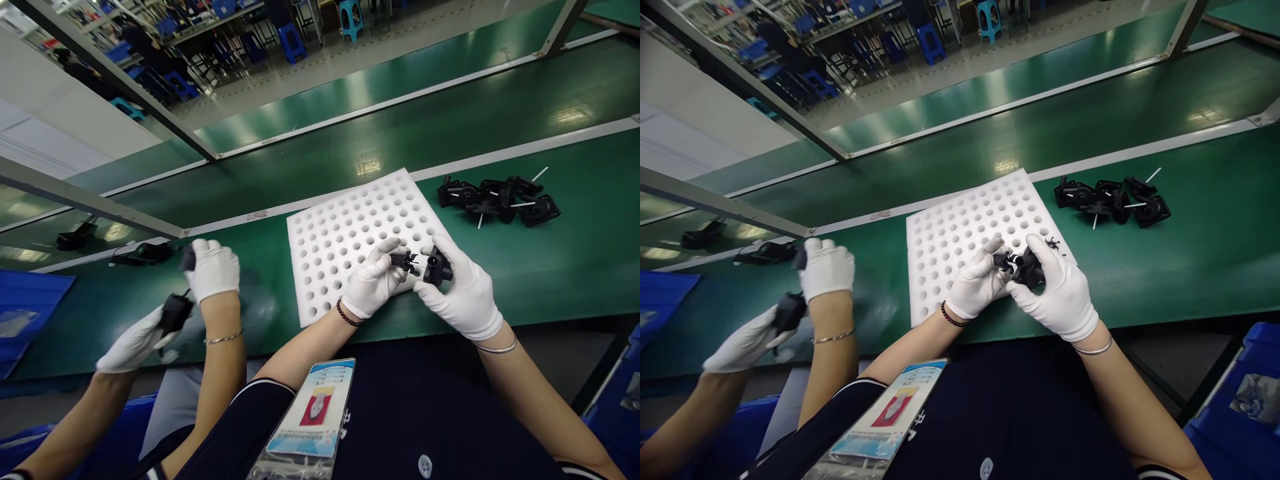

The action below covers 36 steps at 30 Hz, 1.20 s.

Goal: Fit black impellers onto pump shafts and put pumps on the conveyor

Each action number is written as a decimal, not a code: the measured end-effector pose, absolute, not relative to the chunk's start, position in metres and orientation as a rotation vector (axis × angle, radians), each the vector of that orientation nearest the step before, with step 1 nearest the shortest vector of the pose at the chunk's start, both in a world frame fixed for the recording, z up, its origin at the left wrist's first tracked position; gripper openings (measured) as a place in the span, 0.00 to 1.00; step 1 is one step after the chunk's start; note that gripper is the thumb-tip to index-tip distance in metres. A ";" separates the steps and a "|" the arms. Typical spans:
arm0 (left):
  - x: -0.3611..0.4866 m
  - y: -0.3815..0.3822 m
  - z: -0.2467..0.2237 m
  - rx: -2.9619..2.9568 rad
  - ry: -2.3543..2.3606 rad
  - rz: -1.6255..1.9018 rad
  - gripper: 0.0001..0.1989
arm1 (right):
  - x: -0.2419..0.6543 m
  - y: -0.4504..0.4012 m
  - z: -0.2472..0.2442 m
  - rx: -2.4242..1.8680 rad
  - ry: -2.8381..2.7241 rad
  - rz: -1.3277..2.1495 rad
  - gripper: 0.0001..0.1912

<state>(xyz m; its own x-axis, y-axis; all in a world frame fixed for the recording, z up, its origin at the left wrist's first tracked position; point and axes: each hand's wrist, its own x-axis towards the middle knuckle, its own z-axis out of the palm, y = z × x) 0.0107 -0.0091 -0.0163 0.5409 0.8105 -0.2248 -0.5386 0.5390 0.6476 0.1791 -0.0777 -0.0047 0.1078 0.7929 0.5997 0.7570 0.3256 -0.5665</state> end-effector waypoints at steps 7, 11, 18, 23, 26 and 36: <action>0.014 -0.009 -0.014 0.491 0.536 0.816 0.16 | 0.181 -0.080 0.000 -1.375 -1.630 0.002 0.38; 0.014 -0.008 -0.016 0.522 0.540 0.819 0.17 | 0.180 -0.079 0.001 -1.405 -1.636 0.007 0.37; 0.010 -0.009 -0.015 0.816 0.554 0.934 0.22 | 0.184 -0.079 -0.001 -1.442 -1.601 0.060 0.34; 0.006 -0.009 -0.013 1.068 0.592 0.978 0.22 | 0.190 -0.079 -0.010 -1.475 -1.422 0.395 0.33; 0.006 -0.009 -0.013 0.989 0.559 0.949 0.22 | 0.190 -0.080 -0.013 -1.419 -1.387 0.468 0.33; 0.011 -0.008 -0.018 0.658 0.544 0.815 0.23 | 0.182 -0.082 -0.002 -1.450 -1.605 0.094 0.35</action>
<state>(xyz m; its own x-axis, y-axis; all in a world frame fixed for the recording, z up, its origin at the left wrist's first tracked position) 0.0107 -0.0077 -0.0182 0.5731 0.7978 -0.1875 -0.4799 0.5122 0.7123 0.1819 -0.0821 -0.0022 0.1401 0.8104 0.5688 0.7381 0.2975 -0.6056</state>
